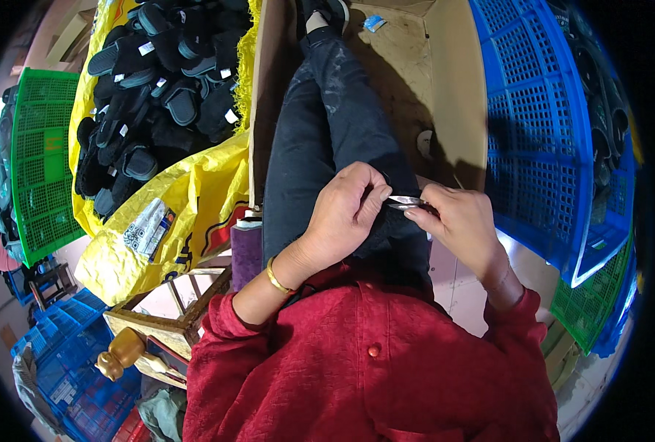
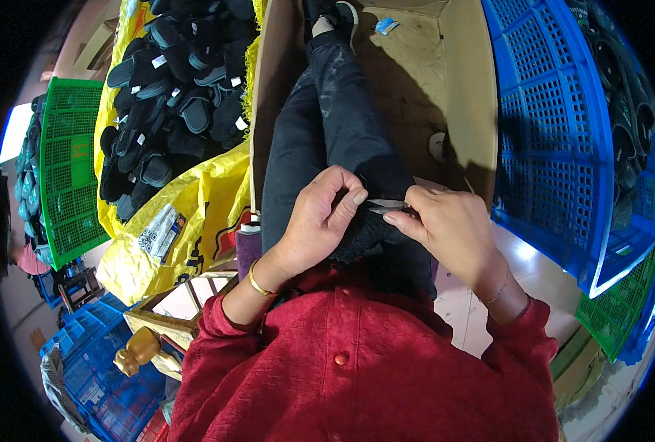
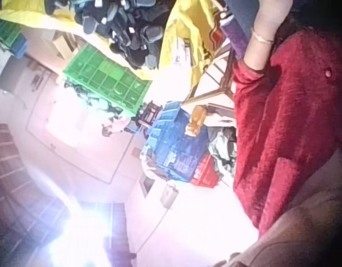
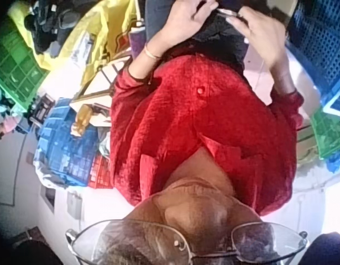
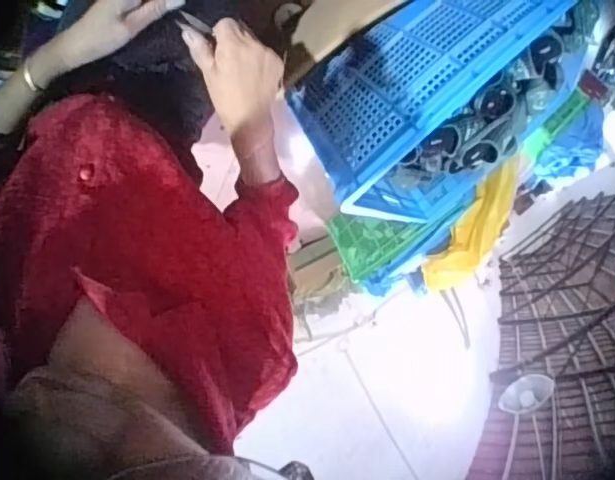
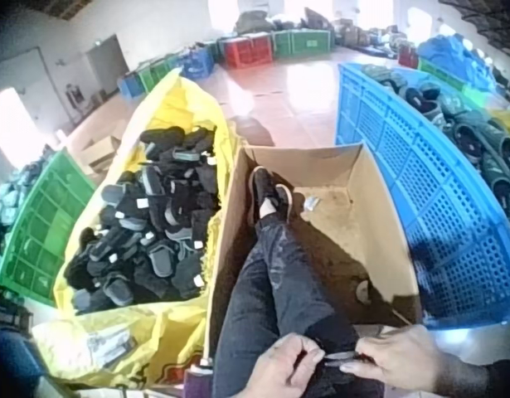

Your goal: The person trims excess fabric and threads from black slippers using a small blade. They pick up slippers from a yellow sack, trim edges and tags, and place the finished slippers into a blue crate.

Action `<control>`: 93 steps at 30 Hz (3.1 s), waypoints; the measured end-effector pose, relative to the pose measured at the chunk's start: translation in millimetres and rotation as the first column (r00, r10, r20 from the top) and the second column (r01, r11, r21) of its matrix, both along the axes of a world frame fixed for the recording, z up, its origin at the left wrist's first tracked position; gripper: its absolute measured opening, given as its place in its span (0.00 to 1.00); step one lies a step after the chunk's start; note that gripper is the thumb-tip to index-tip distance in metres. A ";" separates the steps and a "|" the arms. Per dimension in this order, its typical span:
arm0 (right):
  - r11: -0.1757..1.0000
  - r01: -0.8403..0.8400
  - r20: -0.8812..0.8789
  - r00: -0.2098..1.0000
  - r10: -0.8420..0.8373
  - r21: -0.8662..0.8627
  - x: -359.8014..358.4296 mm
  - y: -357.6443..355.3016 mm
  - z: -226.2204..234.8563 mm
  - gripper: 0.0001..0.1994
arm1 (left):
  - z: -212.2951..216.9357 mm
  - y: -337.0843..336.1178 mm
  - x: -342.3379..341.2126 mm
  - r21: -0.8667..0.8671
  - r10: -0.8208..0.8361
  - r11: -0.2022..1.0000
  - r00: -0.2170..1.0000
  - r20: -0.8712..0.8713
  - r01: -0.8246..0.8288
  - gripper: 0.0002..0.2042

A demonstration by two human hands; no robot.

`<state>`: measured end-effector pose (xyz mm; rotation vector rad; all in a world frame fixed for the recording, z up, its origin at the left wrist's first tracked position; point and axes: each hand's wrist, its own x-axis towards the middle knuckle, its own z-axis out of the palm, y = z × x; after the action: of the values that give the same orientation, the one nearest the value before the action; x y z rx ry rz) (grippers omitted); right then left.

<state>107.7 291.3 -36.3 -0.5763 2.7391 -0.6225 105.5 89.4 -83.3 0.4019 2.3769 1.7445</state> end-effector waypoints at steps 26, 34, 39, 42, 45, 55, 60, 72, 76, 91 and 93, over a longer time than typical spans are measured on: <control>0.670 0.528 0.335 0.849 -0.408 -0.522 -1.7 9.8 -6.4 0.16 | 23.2 -26.4 12.4 0.098 0.111 0.987 0.978 0.175 -0.129 0.07; 0.821 0.315 -0.012 0.931 -0.364 -0.476 40.9 -6.7 31.0 0.21 | 24.0 -16.8 25.9 0.631 -0.136 0.742 0.869 0.475 -0.229 0.08; 0.748 0.431 0.078 0.885 -0.458 -0.504 62.2 -23.7 38.9 0.20 | 30.0 -18.8 28.8 0.626 -0.207 0.765 0.864 0.459 -0.149 0.11; 0.720 0.445 0.043 0.864 -0.502 -0.533 63.5 -23.2 35.1 0.18 | 39.5 -10.7 29.9 0.663 -0.233 0.727 0.843 0.485 -0.181 0.10; 0.681 0.485 0.035 0.827 -0.561 -0.548 65.7 -24.9 31.2 0.18 | 39.3 6.2 27.8 0.595 -0.136 0.771 0.855 0.501 -0.226 0.10; 0.668 0.563 0.131 0.803 -0.581 -0.487 32.9 -22.2 25.1 0.20 | 21.3 10.3 -8.1 0.473 -0.067 0.834 0.799 0.597 -0.284 0.09; 0.741 0.449 -0.001 0.855 -0.519 -0.498 9.8 -28.8 20.3 0.21 | 27.5 11.3 -22.1 0.485 -0.021 0.759 0.728 0.685 -0.434 0.08; 0.901 0.300 -0.055 0.941 -0.333 -0.314 -13.1 -21.3 22.7 0.24 | 42.2 11.7 -52.4 0.285 0.061 0.874 0.669 0.740 -0.395 0.18; 0.945 0.122 -0.138 0.976 -0.170 -0.304 -17.6 -24.7 17.7 0.24 | 44.3 3.2 -62.0 0.354 -0.004 0.846 0.660 0.751 -0.398 0.17; 0.649 0.494 0.503 0.842 -0.193 -0.579 -31.7 -58.9 -13.0 0.17 | 48.2 -50.7 -55.1 -0.229 -0.060 0.972 0.998 -0.009 0.056 0.11; 0.628 0.518 0.517 0.830 -0.207 -0.581 -29.5 -64.1 -30.0 0.17 | 48.5 -51.2 -56.7 -0.310 -0.097 0.949 0.990 -0.102 0.061 0.12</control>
<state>78.2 227.2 -66.3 0.0363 2.1384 -1.7284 48.9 38.2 -34.8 0.5558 2.6153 1.3205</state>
